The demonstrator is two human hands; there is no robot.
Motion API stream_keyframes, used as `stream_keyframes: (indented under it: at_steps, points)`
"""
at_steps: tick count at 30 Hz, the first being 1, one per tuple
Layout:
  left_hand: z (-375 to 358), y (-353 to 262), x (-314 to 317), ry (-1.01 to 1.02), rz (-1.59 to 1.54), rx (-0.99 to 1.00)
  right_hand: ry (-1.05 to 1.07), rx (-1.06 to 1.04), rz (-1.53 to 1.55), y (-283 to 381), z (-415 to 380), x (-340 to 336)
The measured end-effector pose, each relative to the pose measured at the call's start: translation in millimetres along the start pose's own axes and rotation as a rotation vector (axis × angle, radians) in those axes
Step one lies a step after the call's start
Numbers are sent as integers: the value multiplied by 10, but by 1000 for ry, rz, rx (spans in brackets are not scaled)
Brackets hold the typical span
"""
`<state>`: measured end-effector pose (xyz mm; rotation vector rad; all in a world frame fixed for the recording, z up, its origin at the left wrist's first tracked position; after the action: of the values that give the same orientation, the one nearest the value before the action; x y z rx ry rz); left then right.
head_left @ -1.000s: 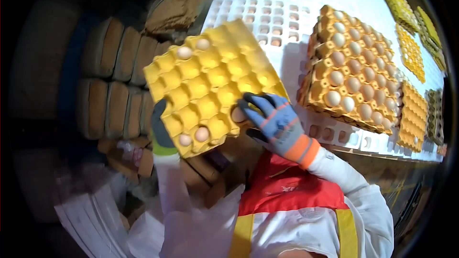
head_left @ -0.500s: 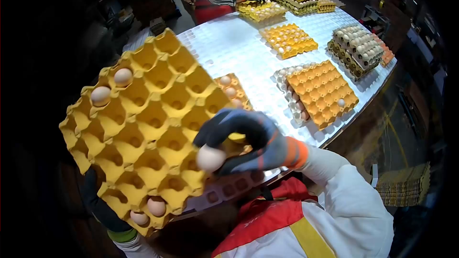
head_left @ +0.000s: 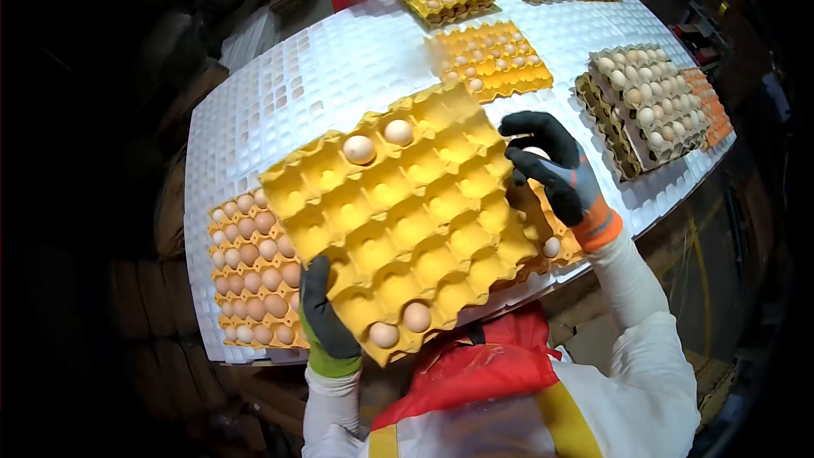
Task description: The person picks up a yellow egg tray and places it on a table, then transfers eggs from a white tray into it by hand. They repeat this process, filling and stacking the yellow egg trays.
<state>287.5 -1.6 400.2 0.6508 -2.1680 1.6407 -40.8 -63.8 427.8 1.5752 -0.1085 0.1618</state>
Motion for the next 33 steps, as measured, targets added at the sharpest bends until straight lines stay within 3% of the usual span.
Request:
stream_keyframes:
  at_steps: [2, 3, 4, 6, 8, 10, 11, 12, 14, 16, 18, 20, 22, 24, 25, 26, 27, 28, 29, 31, 32, 33]
  points:
    - [-16, 248, 207, 4, -107, -57, 106, -366, -423, 141, 256, 84]
    - [23, 347, 60, -2, 216, 68, 86, -512, -781, 218, 298, 196]
    - [11, 424, 131, 25, 168, 47, 61, -654, -1147, 286, 340, 302]
    - [57, 612, 90, 21, 140, 42, 125, -687, -1494, 50, 561, 353]
    - [89, 777, 149, 27, 51, -2, 159, -615, -1294, -57, 623, 185]
    - [126, 730, 253, 56, -46, -59, 231, -558, -755, -114, 750, -66]
    - [153, 698, 299, 60, -34, -47, 206, -148, -181, -231, 781, -200]
    - [172, 688, 336, 39, -21, -43, 196, -12, -147, -85, 803, -317]
    - [219, 690, 441, 6, 27, -54, 261, 19, 60, -7, 920, -362]
    - [272, 685, 613, -14, 44, -49, 375, 24, -88, 40, 1113, -306]
    - [312, 645, 738, -14, 69, -21, 483, -574, -805, -52, 1325, -157]
    - [340, 664, 967, -2, 94, -4, 506, -448, -1267, 34, 1308, -8]
    - [352, 741, 964, -58, 181, 18, 521, -445, -1152, -5, 1377, -92]
    - [369, 858, 801, -140, 293, 45, 487, -489, -706, -72, 1492, -337]
    - [350, 929, 656, -205, 181, -3, 461, -424, -364, -179, 1643, -543]
    - [353, 987, 569, -276, 70, -53, 254, -40, -65, -230, 1767, -806]
    - [341, 846, 733, -299, 11, -25, 148, 57, 17, -238, 1951, -1109]
    - [336, 811, 769, -298, -92, -29, 23, 19, 65, -419, 2215, -1413]
    - [326, 751, 784, -284, -91, 17, -65, -21, -95, -707, 2532, -1769]
    - [315, 685, 730, -310, -60, 111, -248, 88, -299, -1184, 2839, -2145]
    - [325, 682, 689, -316, -88, 116, -214, 162, -347, -1353, 2949, -2172]
    - [343, 679, 652, -305, -137, 113, -227, -71, -627, -1628, 3182, -2239]
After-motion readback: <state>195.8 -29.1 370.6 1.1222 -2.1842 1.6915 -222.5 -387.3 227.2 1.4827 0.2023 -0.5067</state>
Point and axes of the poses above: each hand's wrist, its own z-axis towards the middle knuckle, its own x-axis out of the palm, y = z × x, the point moved 4 cm from there along z, towards the middle knuckle
